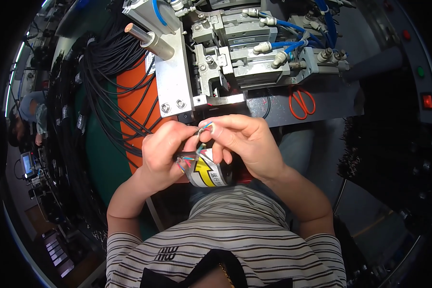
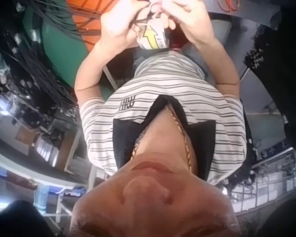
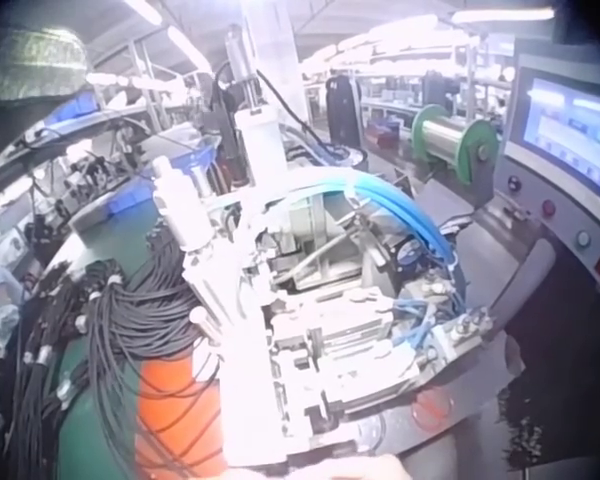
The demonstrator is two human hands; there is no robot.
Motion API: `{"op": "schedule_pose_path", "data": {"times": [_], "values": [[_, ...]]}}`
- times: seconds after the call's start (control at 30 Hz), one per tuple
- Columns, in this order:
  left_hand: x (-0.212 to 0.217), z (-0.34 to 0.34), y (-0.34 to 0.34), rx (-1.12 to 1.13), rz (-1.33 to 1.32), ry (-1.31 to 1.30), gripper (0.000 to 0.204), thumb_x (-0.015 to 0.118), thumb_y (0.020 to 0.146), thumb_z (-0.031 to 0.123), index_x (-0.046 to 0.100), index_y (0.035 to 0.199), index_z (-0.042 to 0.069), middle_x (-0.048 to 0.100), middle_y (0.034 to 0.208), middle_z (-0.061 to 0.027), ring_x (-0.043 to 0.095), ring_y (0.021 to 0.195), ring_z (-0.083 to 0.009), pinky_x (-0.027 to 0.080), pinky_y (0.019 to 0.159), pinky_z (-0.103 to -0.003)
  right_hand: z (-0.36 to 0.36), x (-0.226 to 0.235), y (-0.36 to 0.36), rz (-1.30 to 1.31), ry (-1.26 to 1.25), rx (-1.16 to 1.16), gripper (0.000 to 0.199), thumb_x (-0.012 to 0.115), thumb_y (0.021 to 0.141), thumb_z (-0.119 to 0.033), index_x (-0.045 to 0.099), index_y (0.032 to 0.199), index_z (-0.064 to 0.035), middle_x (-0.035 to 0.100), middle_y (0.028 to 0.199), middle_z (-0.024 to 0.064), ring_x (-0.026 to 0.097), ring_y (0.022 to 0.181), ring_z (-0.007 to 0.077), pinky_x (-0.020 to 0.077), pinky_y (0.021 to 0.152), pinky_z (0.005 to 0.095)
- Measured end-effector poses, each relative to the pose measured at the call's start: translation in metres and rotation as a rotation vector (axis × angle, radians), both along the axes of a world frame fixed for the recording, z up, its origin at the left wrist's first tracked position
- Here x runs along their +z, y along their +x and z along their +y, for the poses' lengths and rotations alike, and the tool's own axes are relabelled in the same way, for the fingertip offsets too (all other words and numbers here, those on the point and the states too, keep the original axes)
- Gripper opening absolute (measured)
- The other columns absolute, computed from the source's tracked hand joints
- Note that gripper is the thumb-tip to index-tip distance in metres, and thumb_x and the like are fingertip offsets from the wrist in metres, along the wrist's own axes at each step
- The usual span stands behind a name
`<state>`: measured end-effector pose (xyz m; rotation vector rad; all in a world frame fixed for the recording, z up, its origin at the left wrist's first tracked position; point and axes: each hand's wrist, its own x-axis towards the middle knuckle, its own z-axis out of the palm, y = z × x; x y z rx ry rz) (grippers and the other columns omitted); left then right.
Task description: The recorder is inserting wires into a processing machine and then bundling them into wire harnesses.
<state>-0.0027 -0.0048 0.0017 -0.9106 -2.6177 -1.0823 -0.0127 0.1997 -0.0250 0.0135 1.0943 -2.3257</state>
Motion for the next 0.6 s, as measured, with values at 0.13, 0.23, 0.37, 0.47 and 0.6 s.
{"op": "schedule_pose_path", "data": {"times": [0.13,0.23,0.37,0.47,0.6], "values": [[-0.004,-0.002,-0.006,-0.031,-0.085,0.164,0.032,0.072,0.072,-0.001,0.063,0.103,-0.002,0.060,0.080,-0.0113,0.061,0.061,-0.0250,0.049,0.051,-0.032,0.003,0.000,-0.003,0.091,0.057,0.048,0.019,0.057,0.097,-0.004,0.066,0.110,0.0055,0.069,0.095,0.0118,0.063,0.065,0.0090,0.0463,0.054,0.0175],[-0.005,-0.003,-0.008,-0.066,-0.105,0.223,0.028,0.071,0.074,-0.003,0.063,0.101,-0.002,0.060,0.079,-0.0110,0.060,0.060,-0.0255,0.048,0.049,-0.032,0.005,0.000,-0.007,0.186,0.109,0.079,0.018,0.057,0.096,-0.003,0.066,0.110,0.0055,0.070,0.094,0.0112,0.063,0.065,0.0096,0.0463,0.054,0.0174],[0.004,-0.005,-0.008,-0.073,-0.299,0.224,0.027,0.070,0.073,-0.004,0.064,0.099,-0.001,0.058,0.077,-0.0088,0.059,0.060,-0.0241,0.048,0.050,-0.033,0.004,0.003,-0.012,0.189,0.181,0.090,0.016,0.060,0.093,-0.001,0.067,0.106,0.0052,0.069,0.088,0.0111,0.061,0.060,0.0086,0.0457,0.049,0.0199],[0.007,-0.003,-0.003,-0.081,-0.205,0.024,0.029,0.070,0.070,-0.004,0.064,0.098,-0.001,0.056,0.074,-0.0069,0.060,0.061,-0.0219,0.047,0.053,-0.033,0.006,0.003,-0.016,0.624,0.519,0.035,0.011,0.064,0.089,-0.002,0.067,0.098,0.0035,0.067,0.082,0.0093,0.061,0.057,0.0105,0.0452,0.048,0.0232],[0.010,0.003,0.008,0.002,0.053,-0.269,0.037,0.068,0.068,0.002,0.065,0.105,-0.002,0.056,0.079,-0.0065,0.060,0.064,-0.0210,0.049,0.057,-0.032,0.000,0.010,-0.012,1.087,0.990,-0.088,0.007,0.068,0.082,-0.004,0.065,0.087,0.0010,0.063,0.075,0.0082,0.060,0.054,0.0166,0.0449,0.048,0.0287]]}}
